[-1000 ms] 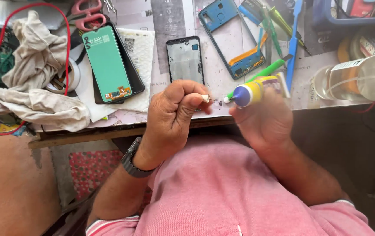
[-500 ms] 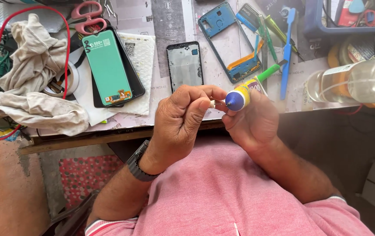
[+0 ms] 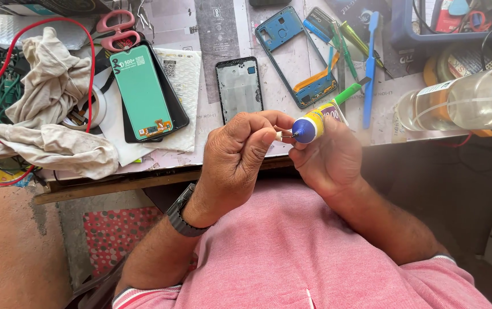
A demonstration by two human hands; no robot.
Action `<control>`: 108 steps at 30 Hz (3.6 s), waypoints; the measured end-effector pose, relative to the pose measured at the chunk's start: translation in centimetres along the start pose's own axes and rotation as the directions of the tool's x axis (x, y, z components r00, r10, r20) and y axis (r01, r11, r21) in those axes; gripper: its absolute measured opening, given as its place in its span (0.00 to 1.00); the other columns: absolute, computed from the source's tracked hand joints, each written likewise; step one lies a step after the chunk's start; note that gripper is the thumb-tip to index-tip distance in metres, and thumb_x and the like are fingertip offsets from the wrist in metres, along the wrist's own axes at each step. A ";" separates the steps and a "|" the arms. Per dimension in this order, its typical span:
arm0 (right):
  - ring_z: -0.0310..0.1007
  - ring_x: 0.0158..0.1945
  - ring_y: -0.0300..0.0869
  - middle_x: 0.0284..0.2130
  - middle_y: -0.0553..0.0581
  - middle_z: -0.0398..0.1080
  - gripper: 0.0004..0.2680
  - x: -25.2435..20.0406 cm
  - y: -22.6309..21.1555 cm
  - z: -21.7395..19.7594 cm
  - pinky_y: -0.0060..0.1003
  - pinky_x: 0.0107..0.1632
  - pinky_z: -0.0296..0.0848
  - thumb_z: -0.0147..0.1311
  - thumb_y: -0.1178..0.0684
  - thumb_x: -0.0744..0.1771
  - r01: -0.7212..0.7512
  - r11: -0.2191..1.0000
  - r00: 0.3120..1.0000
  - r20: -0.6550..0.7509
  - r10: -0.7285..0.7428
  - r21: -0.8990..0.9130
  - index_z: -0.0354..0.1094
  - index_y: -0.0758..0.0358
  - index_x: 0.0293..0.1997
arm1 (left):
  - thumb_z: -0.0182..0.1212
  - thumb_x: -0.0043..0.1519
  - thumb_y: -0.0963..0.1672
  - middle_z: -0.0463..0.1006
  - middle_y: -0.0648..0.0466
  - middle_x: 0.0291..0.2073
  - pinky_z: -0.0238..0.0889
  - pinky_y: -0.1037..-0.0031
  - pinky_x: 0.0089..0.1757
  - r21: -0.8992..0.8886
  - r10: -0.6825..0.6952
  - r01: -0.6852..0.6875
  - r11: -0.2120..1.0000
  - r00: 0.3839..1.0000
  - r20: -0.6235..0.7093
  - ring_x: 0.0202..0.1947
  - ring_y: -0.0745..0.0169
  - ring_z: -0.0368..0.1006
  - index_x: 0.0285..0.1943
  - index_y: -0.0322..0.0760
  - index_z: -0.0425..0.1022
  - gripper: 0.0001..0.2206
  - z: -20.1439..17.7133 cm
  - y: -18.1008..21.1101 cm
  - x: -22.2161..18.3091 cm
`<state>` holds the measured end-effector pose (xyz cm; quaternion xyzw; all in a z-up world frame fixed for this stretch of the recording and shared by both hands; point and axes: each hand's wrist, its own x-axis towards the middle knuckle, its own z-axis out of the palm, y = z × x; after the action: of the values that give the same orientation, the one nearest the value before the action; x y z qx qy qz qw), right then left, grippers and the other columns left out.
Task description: The person applies adhesive along the edges of a smartphone frame, then aligns and presses a replacement display assembly onto the frame. The person then handles the assembled phone and a separate battery, connecting a ribbon cable to the motherboard.
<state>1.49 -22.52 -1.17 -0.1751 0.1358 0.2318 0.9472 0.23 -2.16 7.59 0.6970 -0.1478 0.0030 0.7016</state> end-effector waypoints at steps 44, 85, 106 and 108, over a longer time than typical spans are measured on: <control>0.78 0.41 0.44 0.37 0.58 0.78 0.10 -0.4 0.1 -0.5 0.41 0.52 0.76 0.57 0.49 0.68 0.027 1.000 0.998 -0.058 -0.028 -0.012 0.71 0.65 0.48 | 0.51 0.76 0.44 0.83 0.48 0.51 0.75 0.75 0.52 0.067 -0.040 0.038 0.997 0.999 0.022 0.50 0.64 0.82 0.51 0.31 0.71 0.09 0.6 0.5 0.5; 0.77 0.45 0.46 0.43 0.60 0.73 0.09 -2.0 -1.6 2.2 0.42 0.48 0.79 0.57 0.64 0.68 0.428 0.818 0.904 0.185 -0.386 -0.384 0.66 0.68 0.53 | 0.65 0.63 0.36 0.77 0.48 0.45 0.66 0.61 0.45 0.530 0.546 -0.558 0.639 0.814 0.198 0.43 0.51 0.75 0.53 0.33 0.74 0.11 1.4 -4.0 0.0; 0.75 0.41 0.50 0.45 0.63 0.74 0.23 4.3 3.3 14.1 0.48 0.43 0.74 0.69 0.44 0.64 0.125 -0.752 0.936 0.329 -0.127 -0.647 0.67 0.64 0.62 | 0.68 0.64 0.47 0.72 0.47 0.59 0.57 0.54 0.57 0.839 0.296 0.276 0.468 0.846 -0.443 0.60 0.47 0.68 0.64 0.34 0.69 0.22 -12.9 -3.1 -8.9; 0.75 0.38 0.50 0.44 0.63 0.75 0.18 7.5 5.6 15.1 0.47 0.45 0.74 0.64 0.46 0.67 0.256 -0.712 0.942 0.333 0.033 -0.654 0.69 0.64 0.61 | 0.68 0.63 0.48 0.71 0.48 0.57 0.58 0.53 0.55 0.844 0.278 0.321 0.430 0.842 -0.462 0.58 0.47 0.67 0.63 0.34 0.69 0.23 -13.5 -3.6 -7.9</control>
<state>7.89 -8.98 8.38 -0.9317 -0.2625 0.0817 0.2372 -3.78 12.57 2.64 0.9317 0.0900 0.2671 0.2290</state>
